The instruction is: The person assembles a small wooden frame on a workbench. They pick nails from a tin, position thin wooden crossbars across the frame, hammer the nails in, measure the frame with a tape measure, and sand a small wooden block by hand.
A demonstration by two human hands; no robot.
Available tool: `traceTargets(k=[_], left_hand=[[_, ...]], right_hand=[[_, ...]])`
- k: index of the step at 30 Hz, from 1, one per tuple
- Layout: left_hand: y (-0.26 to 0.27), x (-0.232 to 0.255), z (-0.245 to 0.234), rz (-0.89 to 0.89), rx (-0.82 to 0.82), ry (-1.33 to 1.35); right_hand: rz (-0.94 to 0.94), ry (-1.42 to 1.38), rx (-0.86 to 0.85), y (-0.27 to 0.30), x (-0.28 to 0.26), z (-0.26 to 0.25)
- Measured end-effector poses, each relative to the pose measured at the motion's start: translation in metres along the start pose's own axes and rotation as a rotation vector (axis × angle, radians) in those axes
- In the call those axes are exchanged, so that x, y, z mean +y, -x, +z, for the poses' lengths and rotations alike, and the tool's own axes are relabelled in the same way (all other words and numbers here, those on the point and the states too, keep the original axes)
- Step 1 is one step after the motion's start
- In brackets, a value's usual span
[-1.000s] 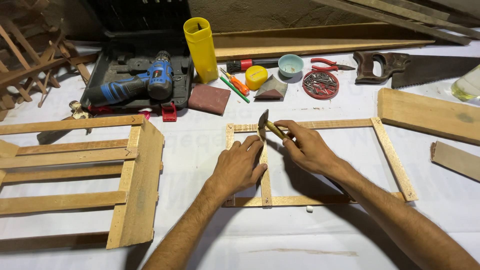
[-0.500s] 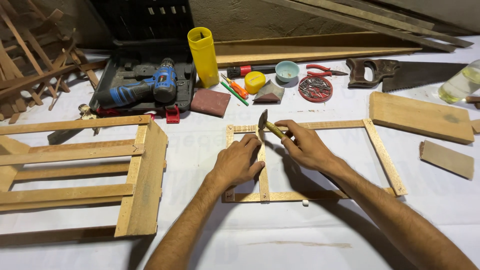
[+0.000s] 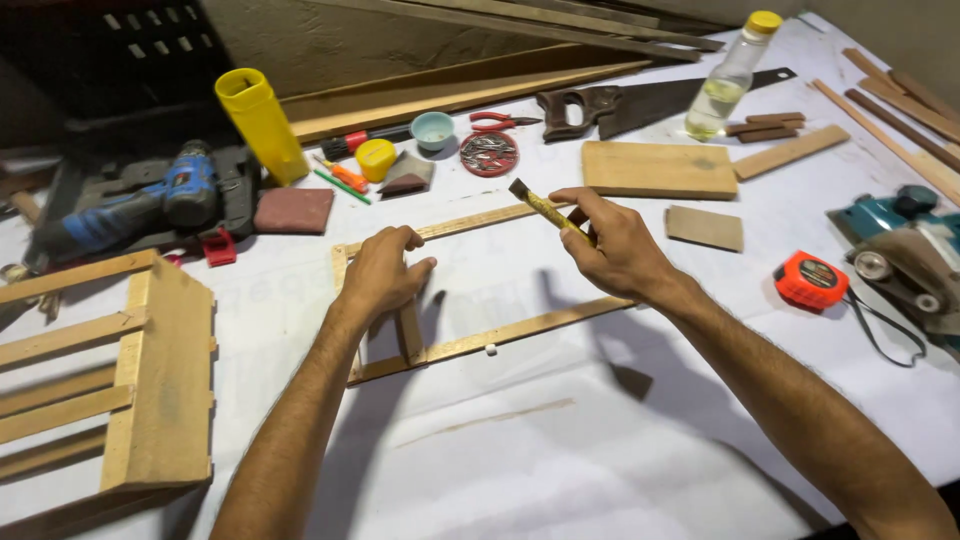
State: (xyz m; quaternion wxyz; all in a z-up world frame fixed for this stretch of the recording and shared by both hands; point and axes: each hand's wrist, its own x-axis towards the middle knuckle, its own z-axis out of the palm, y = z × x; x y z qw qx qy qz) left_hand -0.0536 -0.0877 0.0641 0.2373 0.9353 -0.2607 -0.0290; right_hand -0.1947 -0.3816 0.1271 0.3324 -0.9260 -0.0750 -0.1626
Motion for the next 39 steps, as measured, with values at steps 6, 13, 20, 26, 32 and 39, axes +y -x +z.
traceTargets(k=[6,13,20,26,32,39], left_hand=[[-0.03,0.113,0.027,0.331,0.012,0.244],[-0.053,0.209,0.088,0.513,-0.161,0.368],[-0.07,0.242,0.146,0.567,-0.243,0.269],[-0.069,0.244,0.147,0.509,-0.291,0.138],[-0.053,0.223,0.111,0.451,-0.219,0.154],[-0.025,0.159,0.07,0.499,0.059,0.207]], right_hand=[[0.131,0.042,0.101,0.051,0.046,-0.045],[0.189,0.155,0.196,0.113,0.11,-0.078],[0.35,0.216,0.115,0.15,0.155,-0.075],[0.248,0.241,0.099,0.146,0.151,-0.081],[0.203,0.155,0.14,0.122,0.124,-0.086],[0.075,0.092,0.152,0.081,0.077,-0.062]])
